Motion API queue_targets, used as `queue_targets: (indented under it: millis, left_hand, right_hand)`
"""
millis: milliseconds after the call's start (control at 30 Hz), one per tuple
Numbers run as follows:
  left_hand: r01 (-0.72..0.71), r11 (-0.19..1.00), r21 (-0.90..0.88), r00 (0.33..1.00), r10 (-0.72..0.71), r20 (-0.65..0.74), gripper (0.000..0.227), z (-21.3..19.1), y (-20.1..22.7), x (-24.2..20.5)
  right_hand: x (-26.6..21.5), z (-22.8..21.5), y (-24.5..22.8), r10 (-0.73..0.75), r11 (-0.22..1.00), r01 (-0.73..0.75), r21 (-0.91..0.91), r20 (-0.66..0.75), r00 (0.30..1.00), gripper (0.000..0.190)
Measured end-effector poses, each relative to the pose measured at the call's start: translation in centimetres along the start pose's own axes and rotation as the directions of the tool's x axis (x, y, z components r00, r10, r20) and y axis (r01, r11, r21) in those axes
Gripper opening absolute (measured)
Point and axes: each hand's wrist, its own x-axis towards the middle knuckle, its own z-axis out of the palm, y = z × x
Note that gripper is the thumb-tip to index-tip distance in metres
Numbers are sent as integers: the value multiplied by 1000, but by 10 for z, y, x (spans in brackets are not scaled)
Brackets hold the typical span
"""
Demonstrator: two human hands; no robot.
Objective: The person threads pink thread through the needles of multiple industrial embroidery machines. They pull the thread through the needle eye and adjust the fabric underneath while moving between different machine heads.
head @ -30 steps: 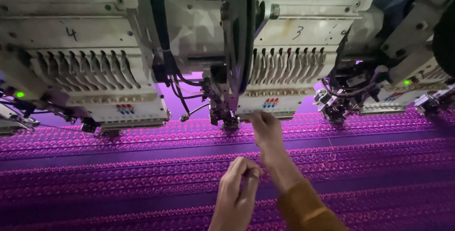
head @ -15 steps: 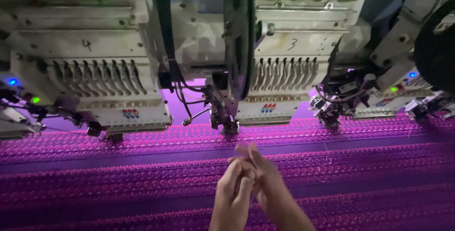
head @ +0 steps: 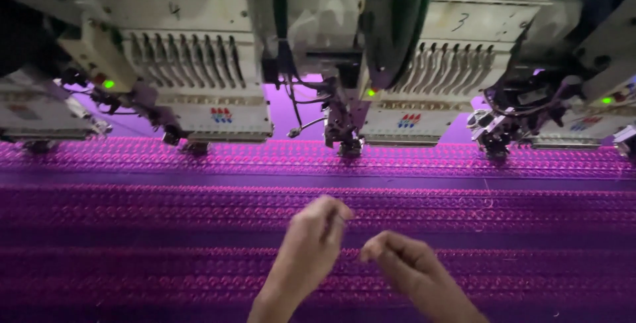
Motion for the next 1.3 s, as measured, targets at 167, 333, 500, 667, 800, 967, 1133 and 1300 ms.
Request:
queue_targets:
  millis: [167,333,500,667,800,967,1133,1300]
  left_hand:
    - [35,998,-45,978,-26,206,30,-13,5,-29]
    - [107,883,-457,994,-102,36,28,-16,-14,-32]
    - [154,166,-974,941,-326,93,23,-26,-32,-35]
    - [289,909,-301,945,-321,-60,25,-67,-9,-55]
    - [27,957,289,996,-50,72,27,-80,-28,-76]
    - [129,984,126,983,-110,-148,34,-80,-54,-92]
    - [265,964,-10,922,-256,-290,42,-88,-39,-111]
    - [315,949,11,890,-292,-350,36,-106,-29,-131]
  right_hand:
    - [12,1,3,-12,998,5,-56,-127,992,30]
    - [15,41,3,10,995,-15,-100,-49,999,32]
    - [22,76,22,-145,981,160,-112,129,981,19]
    - [23,99,-13,-75,954,120,-275,168,983,24]
    - [26,106,-22,-59,935,81,-347,72,996,20]
    - [18,119,-24,-55,933,71,-353,56,997,22]
    - [4,132,-10,104,943,-72,-325,81,991,23]
    - [5,151,12,54,992,-43,-118,93,994,26]
